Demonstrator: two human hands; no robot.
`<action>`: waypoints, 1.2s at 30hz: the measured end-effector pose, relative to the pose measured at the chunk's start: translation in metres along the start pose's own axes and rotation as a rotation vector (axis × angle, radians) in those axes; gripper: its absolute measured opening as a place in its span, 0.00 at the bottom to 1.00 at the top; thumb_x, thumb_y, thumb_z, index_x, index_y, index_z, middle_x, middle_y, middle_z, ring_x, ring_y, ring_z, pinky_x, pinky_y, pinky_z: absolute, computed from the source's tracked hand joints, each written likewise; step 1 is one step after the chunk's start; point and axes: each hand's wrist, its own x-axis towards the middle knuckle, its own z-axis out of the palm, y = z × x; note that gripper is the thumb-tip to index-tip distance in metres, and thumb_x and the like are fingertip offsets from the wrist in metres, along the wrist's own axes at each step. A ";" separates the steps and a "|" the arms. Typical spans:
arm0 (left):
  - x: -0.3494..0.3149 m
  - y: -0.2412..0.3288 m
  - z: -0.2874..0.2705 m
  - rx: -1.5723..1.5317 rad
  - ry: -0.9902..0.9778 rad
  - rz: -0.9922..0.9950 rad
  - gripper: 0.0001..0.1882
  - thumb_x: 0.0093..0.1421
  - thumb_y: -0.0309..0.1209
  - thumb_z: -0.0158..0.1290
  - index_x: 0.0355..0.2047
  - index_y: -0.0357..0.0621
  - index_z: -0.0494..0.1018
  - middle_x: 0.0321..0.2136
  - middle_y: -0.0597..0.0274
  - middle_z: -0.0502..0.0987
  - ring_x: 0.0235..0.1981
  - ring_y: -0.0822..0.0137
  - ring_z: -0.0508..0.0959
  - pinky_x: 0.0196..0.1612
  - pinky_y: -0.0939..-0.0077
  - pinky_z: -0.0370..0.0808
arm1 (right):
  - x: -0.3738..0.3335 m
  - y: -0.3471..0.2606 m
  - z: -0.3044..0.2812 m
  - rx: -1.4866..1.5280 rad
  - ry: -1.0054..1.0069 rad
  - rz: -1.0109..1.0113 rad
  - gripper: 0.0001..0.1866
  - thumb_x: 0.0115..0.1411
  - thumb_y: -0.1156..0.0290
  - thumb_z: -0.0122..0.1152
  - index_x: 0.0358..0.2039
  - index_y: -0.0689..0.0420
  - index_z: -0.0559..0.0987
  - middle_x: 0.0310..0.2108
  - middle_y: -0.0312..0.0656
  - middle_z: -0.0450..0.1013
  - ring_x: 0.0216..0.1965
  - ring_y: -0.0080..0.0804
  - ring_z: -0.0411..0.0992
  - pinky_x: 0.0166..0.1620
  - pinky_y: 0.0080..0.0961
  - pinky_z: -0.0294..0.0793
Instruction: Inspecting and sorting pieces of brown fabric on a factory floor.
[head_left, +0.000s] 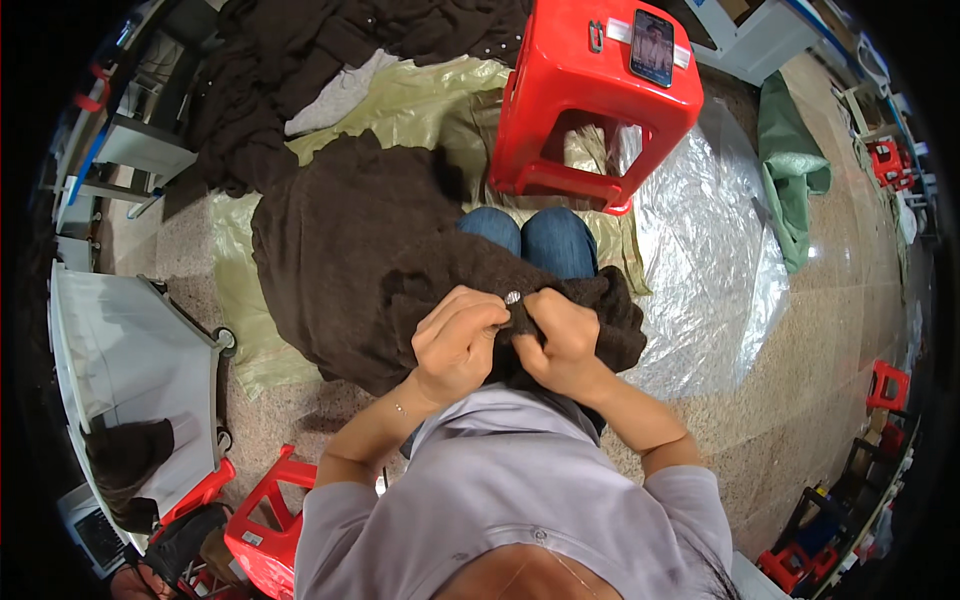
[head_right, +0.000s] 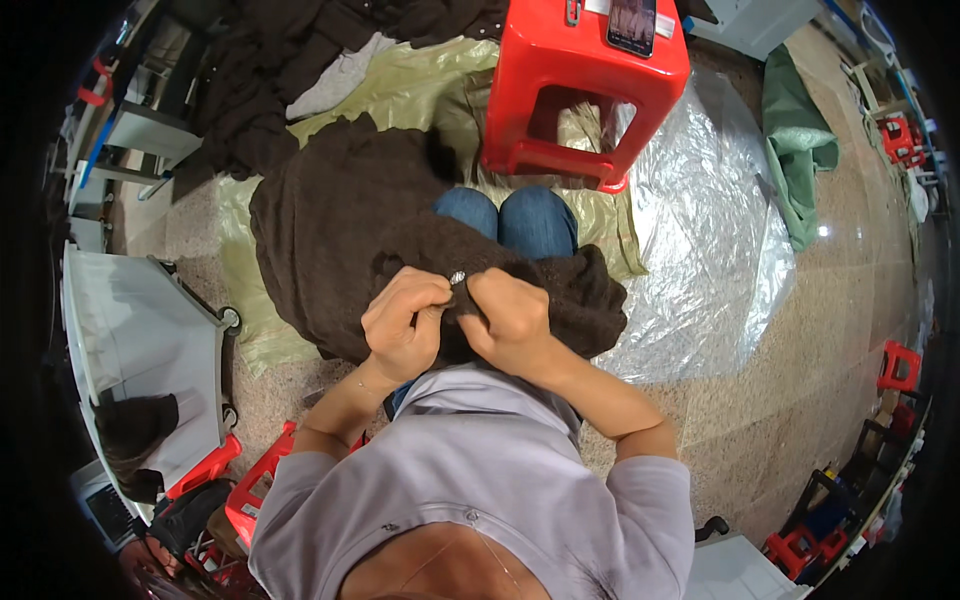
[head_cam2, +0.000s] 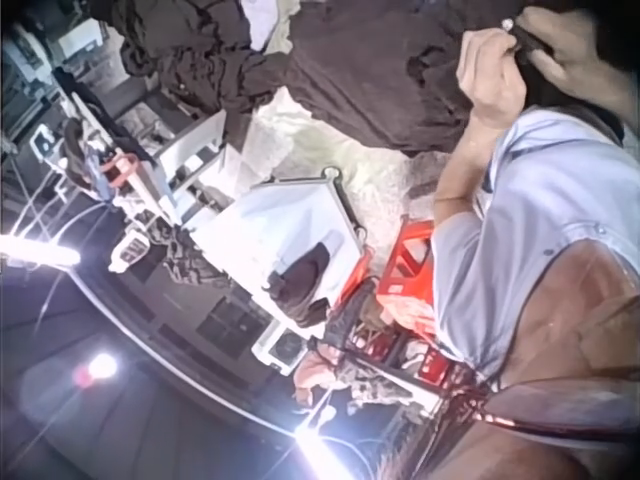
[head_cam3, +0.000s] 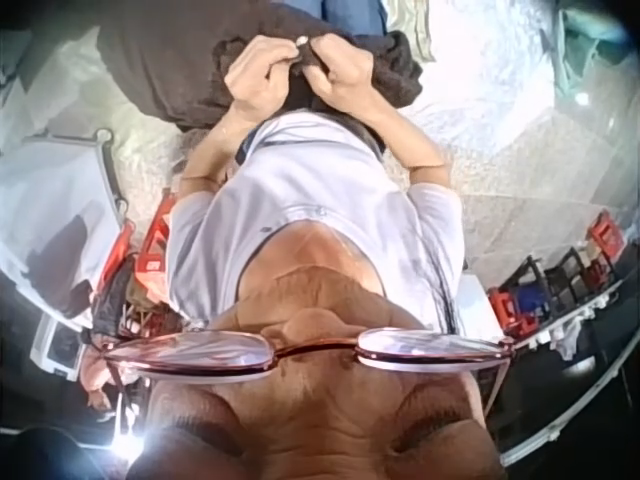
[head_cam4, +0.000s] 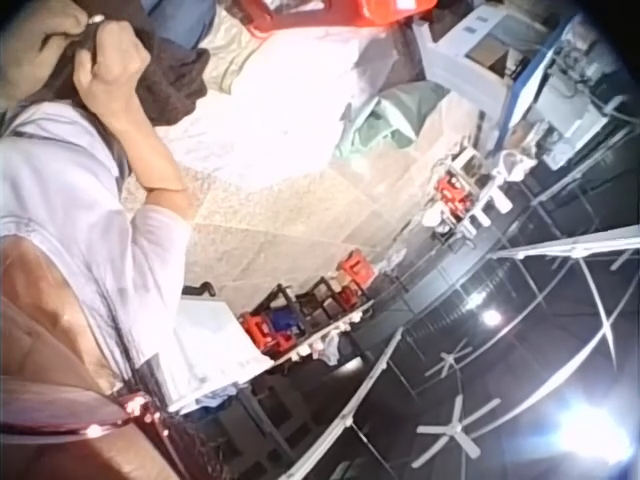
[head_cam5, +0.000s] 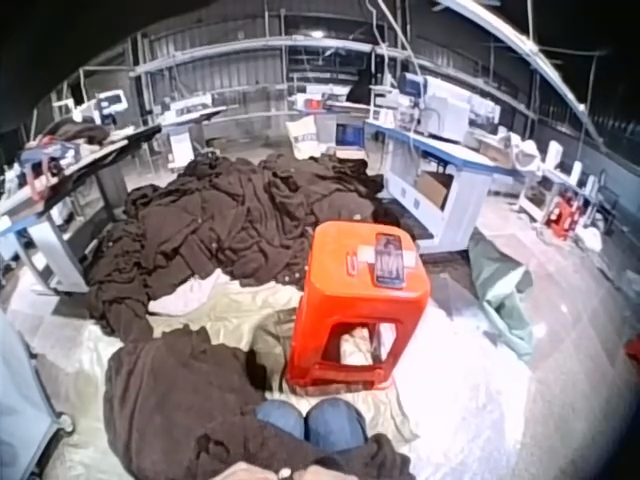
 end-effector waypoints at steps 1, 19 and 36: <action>-0.002 0.001 0.000 0.001 0.002 0.003 0.08 0.51 0.10 0.57 0.30 0.32 0.73 0.26 0.51 0.78 0.25 0.60 0.77 0.29 0.73 0.75 | -0.004 0.002 0.004 -0.074 0.065 -0.039 0.15 0.36 0.82 0.63 0.28 0.63 0.74 0.19 0.44 0.63 0.19 0.41 0.67 0.22 0.32 0.67; -0.009 -0.056 -0.066 -0.054 -0.323 -0.935 0.03 0.55 0.22 0.61 0.29 0.33 0.78 0.24 0.69 0.77 0.28 0.82 0.71 0.33 0.83 0.69 | -0.017 0.051 -0.076 -0.232 -0.060 0.323 0.19 0.45 0.91 0.51 0.38 0.63 0.78 0.30 0.46 0.72 0.38 0.44 0.73 0.42 0.32 0.73; 0.092 0.058 0.032 -1.022 -0.646 -0.715 0.08 0.55 0.15 0.60 0.35 0.33 0.76 0.33 0.64 0.74 0.37 0.75 0.72 0.43 0.81 0.68 | -0.003 -0.049 -0.234 -0.391 0.817 0.101 0.17 0.57 0.87 0.48 0.45 0.63 0.77 0.40 0.41 0.76 0.39 0.27 0.75 0.45 0.21 0.73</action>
